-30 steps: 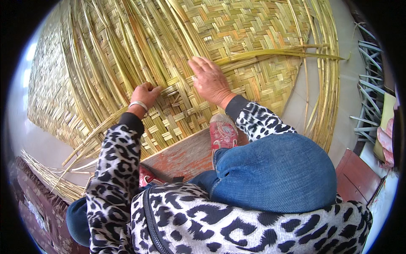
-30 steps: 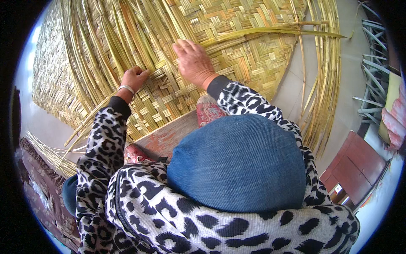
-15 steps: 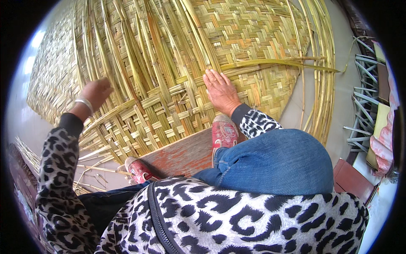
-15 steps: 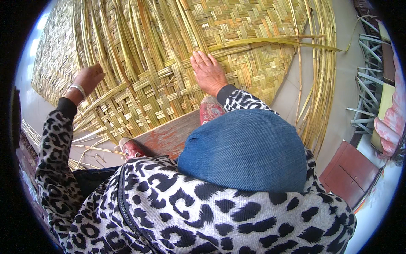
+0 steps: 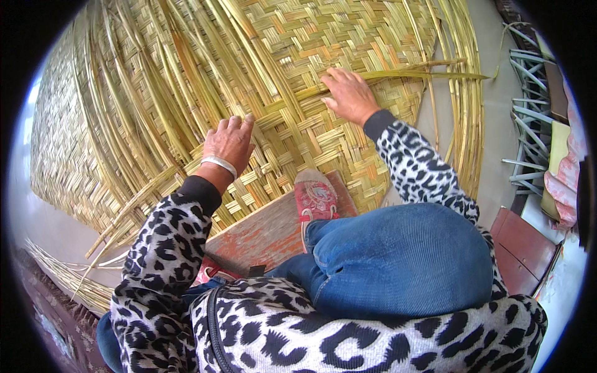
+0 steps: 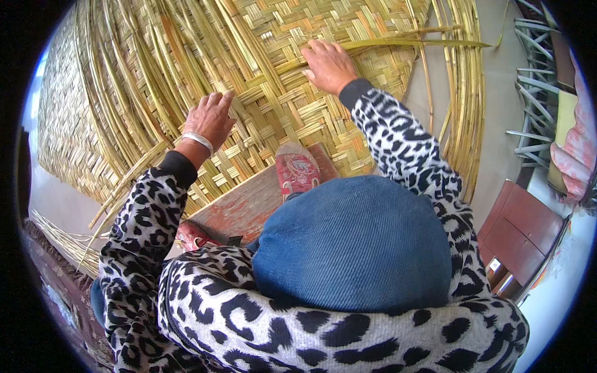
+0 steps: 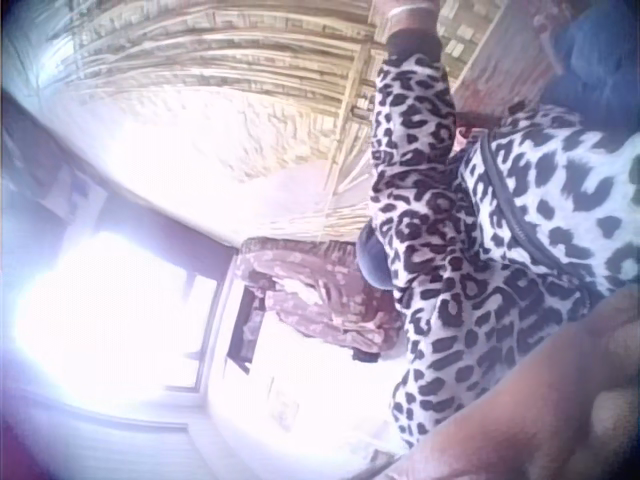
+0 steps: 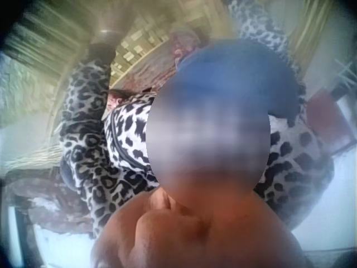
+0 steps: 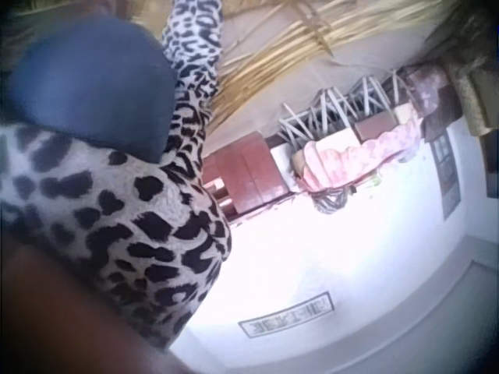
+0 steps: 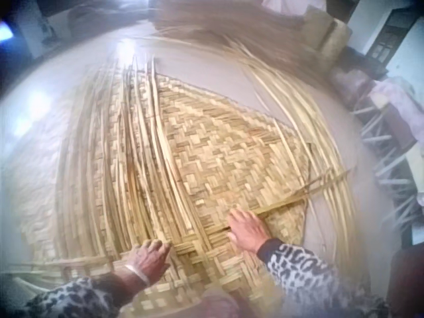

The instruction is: The person weaves a large flat basket by hand, interlacing long bamboo strips over and under existing strands. They repeatedly pull new strips through the weave and press them into place to tighten the pattern.

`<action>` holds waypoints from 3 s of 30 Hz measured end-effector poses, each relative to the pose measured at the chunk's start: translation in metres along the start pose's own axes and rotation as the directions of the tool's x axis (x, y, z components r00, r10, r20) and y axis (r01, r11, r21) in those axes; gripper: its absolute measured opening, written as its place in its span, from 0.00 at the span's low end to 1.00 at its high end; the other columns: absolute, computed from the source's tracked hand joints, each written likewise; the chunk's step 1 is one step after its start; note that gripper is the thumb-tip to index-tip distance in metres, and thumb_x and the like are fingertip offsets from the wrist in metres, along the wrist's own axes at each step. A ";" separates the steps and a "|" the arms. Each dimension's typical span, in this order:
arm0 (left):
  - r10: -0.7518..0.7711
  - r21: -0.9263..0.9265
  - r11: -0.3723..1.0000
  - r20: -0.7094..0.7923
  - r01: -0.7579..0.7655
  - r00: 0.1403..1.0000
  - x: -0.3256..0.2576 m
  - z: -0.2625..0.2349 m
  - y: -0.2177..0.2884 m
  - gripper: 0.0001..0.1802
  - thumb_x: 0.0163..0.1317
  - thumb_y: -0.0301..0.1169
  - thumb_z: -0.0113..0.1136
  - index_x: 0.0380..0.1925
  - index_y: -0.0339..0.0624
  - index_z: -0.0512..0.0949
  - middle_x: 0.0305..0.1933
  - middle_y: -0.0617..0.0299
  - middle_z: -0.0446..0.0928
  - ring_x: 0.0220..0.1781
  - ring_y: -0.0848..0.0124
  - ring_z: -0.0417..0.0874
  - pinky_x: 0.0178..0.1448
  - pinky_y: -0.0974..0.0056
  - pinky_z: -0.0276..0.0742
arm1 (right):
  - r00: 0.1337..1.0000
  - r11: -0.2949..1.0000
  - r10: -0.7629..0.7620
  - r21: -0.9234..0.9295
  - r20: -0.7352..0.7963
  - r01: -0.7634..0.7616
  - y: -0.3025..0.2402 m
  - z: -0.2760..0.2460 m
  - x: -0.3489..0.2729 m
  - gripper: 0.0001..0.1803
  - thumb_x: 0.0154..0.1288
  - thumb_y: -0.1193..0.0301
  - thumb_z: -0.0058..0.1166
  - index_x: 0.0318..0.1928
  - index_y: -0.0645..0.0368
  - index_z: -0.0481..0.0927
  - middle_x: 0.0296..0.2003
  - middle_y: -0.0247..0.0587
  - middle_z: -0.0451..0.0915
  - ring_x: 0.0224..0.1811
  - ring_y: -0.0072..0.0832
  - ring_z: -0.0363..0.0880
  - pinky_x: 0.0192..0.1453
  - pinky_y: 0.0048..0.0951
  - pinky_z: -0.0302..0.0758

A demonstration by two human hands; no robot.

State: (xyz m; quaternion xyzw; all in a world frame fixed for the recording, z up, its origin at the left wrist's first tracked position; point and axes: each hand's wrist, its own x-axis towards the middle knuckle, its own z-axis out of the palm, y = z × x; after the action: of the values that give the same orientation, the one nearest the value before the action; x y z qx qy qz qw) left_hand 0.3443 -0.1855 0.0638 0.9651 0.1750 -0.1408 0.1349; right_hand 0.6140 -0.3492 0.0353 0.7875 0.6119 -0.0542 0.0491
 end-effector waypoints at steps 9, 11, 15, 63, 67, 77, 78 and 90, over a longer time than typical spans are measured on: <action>-0.036 0.172 0.984 0.019 0.032 0.999 -0.001 0.024 0.014 0.36 0.58 0.30 0.61 0.68 0.53 0.62 0.50 0.55 0.73 0.53 0.55 0.77 0.50 0.53 0.78 | 0.984 0.985 -0.173 -0.009 0.033 0.173 0.020 -0.013 0.029 0.13 0.62 0.67 0.62 0.46 0.54 0.79 0.40 0.37 0.80 0.47 0.32 0.80 0.57 0.40 0.75; -0.031 0.198 0.980 0.040 0.023 0.999 0.003 0.024 0.015 0.35 0.59 0.29 0.59 0.68 0.55 0.62 0.50 0.55 0.73 0.52 0.56 0.77 0.48 0.54 0.79 | 0.980 0.977 -0.194 -0.096 -0.040 0.189 0.011 -0.008 0.023 0.16 0.57 0.73 0.65 0.47 0.56 0.79 0.43 0.38 0.81 0.50 0.30 0.79 0.59 0.39 0.75; -0.025 0.230 0.973 0.126 -0.004 0.992 0.013 0.017 0.014 0.38 0.59 0.30 0.61 0.70 0.58 0.60 0.50 0.55 0.73 0.52 0.57 0.78 0.47 0.55 0.80 | 0.948 0.967 -0.244 0.022 -0.205 0.254 -0.004 0.008 -0.006 0.07 0.61 0.72 0.57 0.40 0.54 0.81 0.37 0.36 0.80 0.45 0.30 0.78 0.52 0.34 0.74; 0.128 0.089 0.981 0.356 -0.170 0.926 0.031 -0.010 0.001 0.36 0.63 0.23 0.53 0.72 0.59 0.62 0.48 0.51 0.75 0.52 0.54 0.79 0.53 0.54 0.79 | 0.938 0.917 -0.079 0.393 0.338 -0.065 0.012 0.001 0.031 0.20 0.64 0.53 0.59 0.37 0.58 0.78 0.31 0.49 0.81 0.37 0.49 0.80 0.41 0.50 0.73; 0.091 0.109 0.987 0.240 -0.120 0.966 0.020 0.001 0.003 0.33 0.63 0.24 0.52 0.70 0.57 0.64 0.47 0.53 0.75 0.52 0.55 0.79 0.53 0.53 0.79 | 0.968 0.954 -0.075 0.301 0.238 0.000 0.007 -0.003 0.021 0.19 0.65 0.53 0.57 0.43 0.55 0.81 0.36 0.48 0.84 0.42 0.47 0.83 0.46 0.50 0.77; -0.299 -0.131 0.950 -0.125 0.283 0.946 -0.085 0.054 0.026 0.36 0.57 0.39 0.66 0.66 0.44 0.67 0.68 0.53 0.66 0.73 0.54 0.63 0.73 0.50 0.59 | 0.986 0.987 -0.159 0.044 0.052 0.157 -0.033 -0.015 0.018 0.11 0.63 0.64 0.59 0.43 0.55 0.79 0.39 0.42 0.82 0.44 0.39 0.81 0.47 0.43 0.75; -0.360 -0.137 0.930 -0.154 0.341 0.920 -0.093 0.056 0.019 0.37 0.57 0.41 0.67 0.66 0.43 0.67 0.69 0.53 0.66 0.73 0.54 0.62 0.73 0.50 0.58 | 0.979 0.978 -0.204 0.052 0.024 0.203 -0.049 -0.016 0.017 0.10 0.62 0.66 0.59 0.42 0.55 0.79 0.40 0.41 0.82 0.46 0.38 0.81 0.48 0.42 0.75; -0.346 0.068 0.934 -0.071 0.351 0.935 -0.112 0.059 -0.039 0.48 0.55 0.57 0.66 0.70 0.40 0.63 0.72 0.57 0.61 0.74 0.56 0.59 0.74 0.48 0.55 | 0.824 0.756 -0.559 0.350 -0.092 0.553 -0.187 0.006 0.054 0.11 0.60 0.72 0.54 0.44 0.53 0.81 0.47 0.37 0.80 0.55 0.35 0.76 0.59 0.36 0.75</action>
State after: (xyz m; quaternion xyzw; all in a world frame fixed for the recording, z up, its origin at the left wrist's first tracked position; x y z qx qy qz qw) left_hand 0.2157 -0.2024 0.0367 0.9270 0.3415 -0.1416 0.0641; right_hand 0.4458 -0.2522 0.0197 0.5650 0.7966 -0.1852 -0.1092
